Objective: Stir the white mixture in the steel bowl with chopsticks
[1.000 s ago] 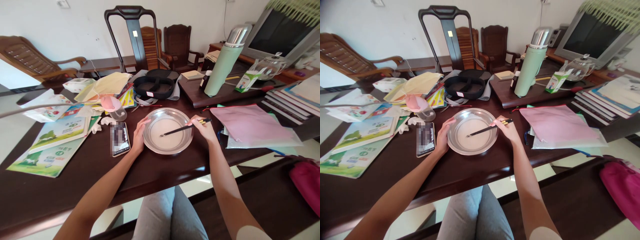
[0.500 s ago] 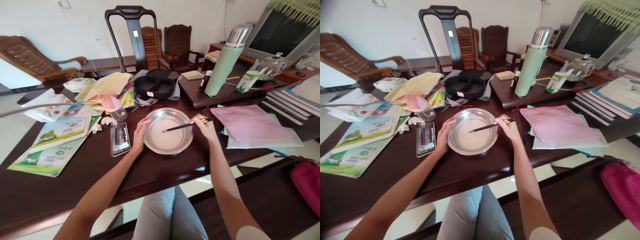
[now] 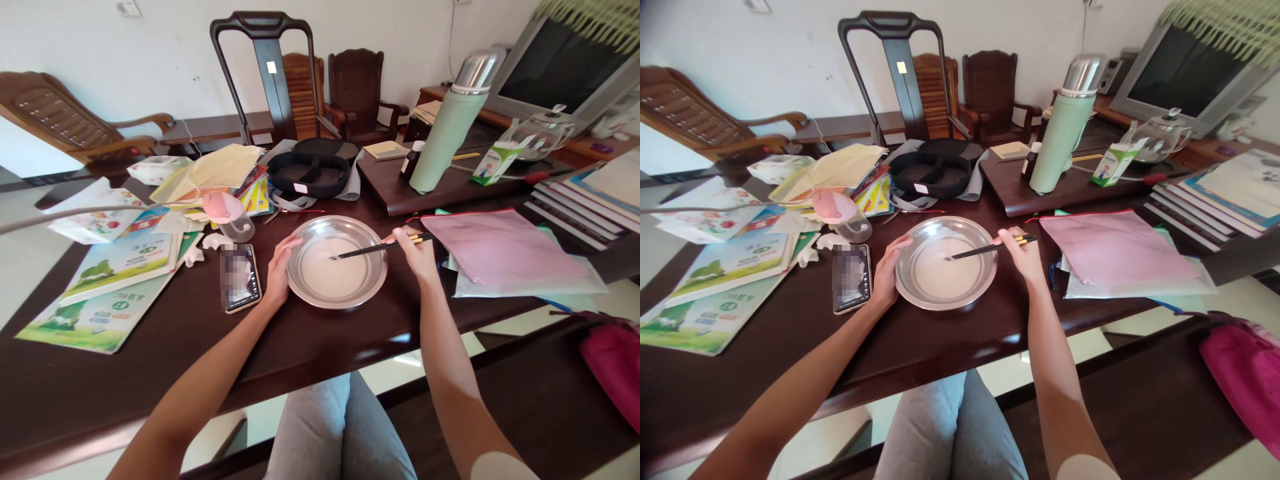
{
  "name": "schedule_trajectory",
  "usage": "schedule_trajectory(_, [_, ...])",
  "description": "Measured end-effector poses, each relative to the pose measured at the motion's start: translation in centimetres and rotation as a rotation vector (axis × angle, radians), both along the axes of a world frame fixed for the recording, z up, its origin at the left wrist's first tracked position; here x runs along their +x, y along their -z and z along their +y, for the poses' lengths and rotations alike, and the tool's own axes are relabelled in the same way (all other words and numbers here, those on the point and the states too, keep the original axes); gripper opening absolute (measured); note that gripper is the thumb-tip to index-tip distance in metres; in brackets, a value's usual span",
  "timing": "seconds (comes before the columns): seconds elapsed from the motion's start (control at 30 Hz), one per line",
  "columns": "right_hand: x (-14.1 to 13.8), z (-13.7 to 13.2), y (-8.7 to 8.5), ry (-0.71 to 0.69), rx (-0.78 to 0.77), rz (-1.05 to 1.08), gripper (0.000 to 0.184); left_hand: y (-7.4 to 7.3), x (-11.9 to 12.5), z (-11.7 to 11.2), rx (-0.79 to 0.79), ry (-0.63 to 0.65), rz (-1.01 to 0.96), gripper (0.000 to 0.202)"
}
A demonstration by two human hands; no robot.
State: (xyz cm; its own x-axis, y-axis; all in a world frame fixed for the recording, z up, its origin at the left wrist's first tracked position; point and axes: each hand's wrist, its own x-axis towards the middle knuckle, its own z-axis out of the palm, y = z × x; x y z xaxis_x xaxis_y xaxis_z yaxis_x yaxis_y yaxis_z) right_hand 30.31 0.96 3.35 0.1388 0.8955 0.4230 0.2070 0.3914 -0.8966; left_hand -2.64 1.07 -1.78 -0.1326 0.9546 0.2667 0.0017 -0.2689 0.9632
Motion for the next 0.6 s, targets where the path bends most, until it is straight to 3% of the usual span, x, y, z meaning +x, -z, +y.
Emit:
schedule_trajectory(0.1, [0.5,0.2,0.2,0.075,0.005,0.063,0.064,0.1,-0.1,0.0,-0.009,0.011,0.016,0.051])
schedule_trajectory(0.27, [-0.4,-0.2,0.1,-0.165,-0.067,0.002,0.062,0.3,-0.2,0.1,-0.014,0.018,0.012,0.052])
schedule_trajectory(0.33, [-0.6,-0.3,0.1,-0.189,-0.054,-0.028,0.059,0.3,-0.2,0.1,-0.010,0.019,0.013,0.051])
schedule_trajectory(0.5, [0.2,0.1,0.1,0.041,0.011,0.033,0.062,0.2,-0.1,0.1,0.008,0.006,0.006,0.050])
schedule_trajectory(0.6, [0.2,0.0,0.1,0.034,-0.004,0.068,0.065,0.1,-0.1,0.0,-0.002,0.005,0.016,0.050])
